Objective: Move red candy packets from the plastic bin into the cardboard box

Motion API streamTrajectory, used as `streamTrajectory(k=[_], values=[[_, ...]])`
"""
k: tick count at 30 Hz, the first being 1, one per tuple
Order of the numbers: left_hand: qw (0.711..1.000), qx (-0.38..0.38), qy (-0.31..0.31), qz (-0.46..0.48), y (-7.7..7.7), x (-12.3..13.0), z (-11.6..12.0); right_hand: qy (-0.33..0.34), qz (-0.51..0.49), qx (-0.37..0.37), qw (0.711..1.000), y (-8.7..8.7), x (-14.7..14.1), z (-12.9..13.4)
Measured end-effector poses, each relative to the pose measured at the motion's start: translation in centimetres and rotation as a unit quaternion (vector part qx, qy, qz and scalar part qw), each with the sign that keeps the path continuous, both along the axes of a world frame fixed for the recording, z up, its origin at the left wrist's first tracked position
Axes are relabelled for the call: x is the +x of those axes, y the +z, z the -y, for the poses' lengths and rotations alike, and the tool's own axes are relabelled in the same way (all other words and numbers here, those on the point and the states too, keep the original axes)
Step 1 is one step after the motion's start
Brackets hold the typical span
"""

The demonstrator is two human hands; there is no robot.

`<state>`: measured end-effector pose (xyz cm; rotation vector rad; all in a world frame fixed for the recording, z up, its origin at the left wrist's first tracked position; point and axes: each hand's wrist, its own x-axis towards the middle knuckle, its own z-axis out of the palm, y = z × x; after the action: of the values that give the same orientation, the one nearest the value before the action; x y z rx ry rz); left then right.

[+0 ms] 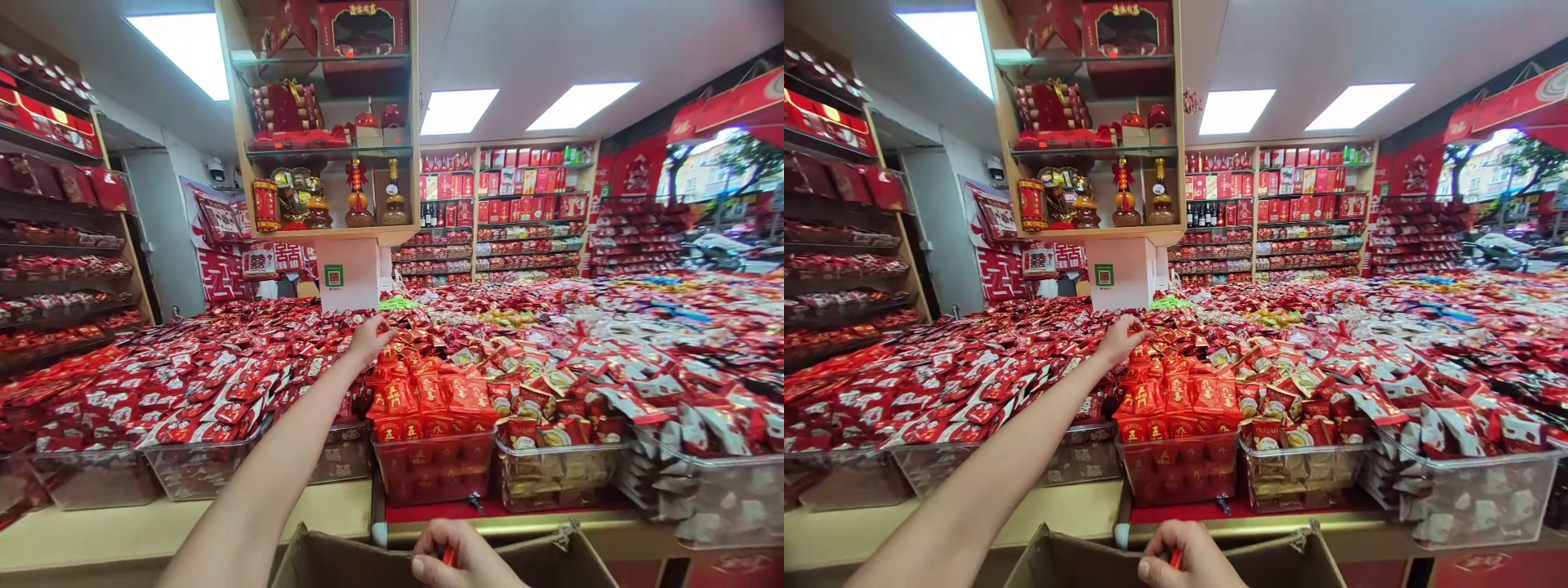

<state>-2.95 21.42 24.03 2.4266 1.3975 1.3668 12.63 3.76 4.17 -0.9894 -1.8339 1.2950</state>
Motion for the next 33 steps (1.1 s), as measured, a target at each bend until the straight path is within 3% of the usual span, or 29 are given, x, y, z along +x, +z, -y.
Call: streamTrajectory(k=[6, 13, 22, 29, 33], values=[[0.998, -0.014, 0.013, -0.064, -2.4, 1.0, -3.1, 0.03, 0.048, 0.045, 0.997, 0.1, 0.3, -0.1], [0.993, -0.017, 0.005, -0.121, -4.6, 1.8, -4.2, -0.003, 0.092, -0.033, 0.995, 2.7, 0.5, 1.0], [0.99, 0.038, 0.012, -0.136, -4.1, 1.5, -2.2, 0.006, 0.078, 0.031, 0.996, 1.7, 1.1, -0.2], [0.973, -0.07, -0.055, -0.213, -5.4, -0.1, -0.5, -0.014, 0.037, -0.038, 0.998, 2.3, 1.1, 0.0], [0.968, -0.106, -0.068, -0.218, -4.0, 0.7, -0.3, -0.016, 0.026, -0.059, 0.998, 2.7, 1.2, 0.3]])
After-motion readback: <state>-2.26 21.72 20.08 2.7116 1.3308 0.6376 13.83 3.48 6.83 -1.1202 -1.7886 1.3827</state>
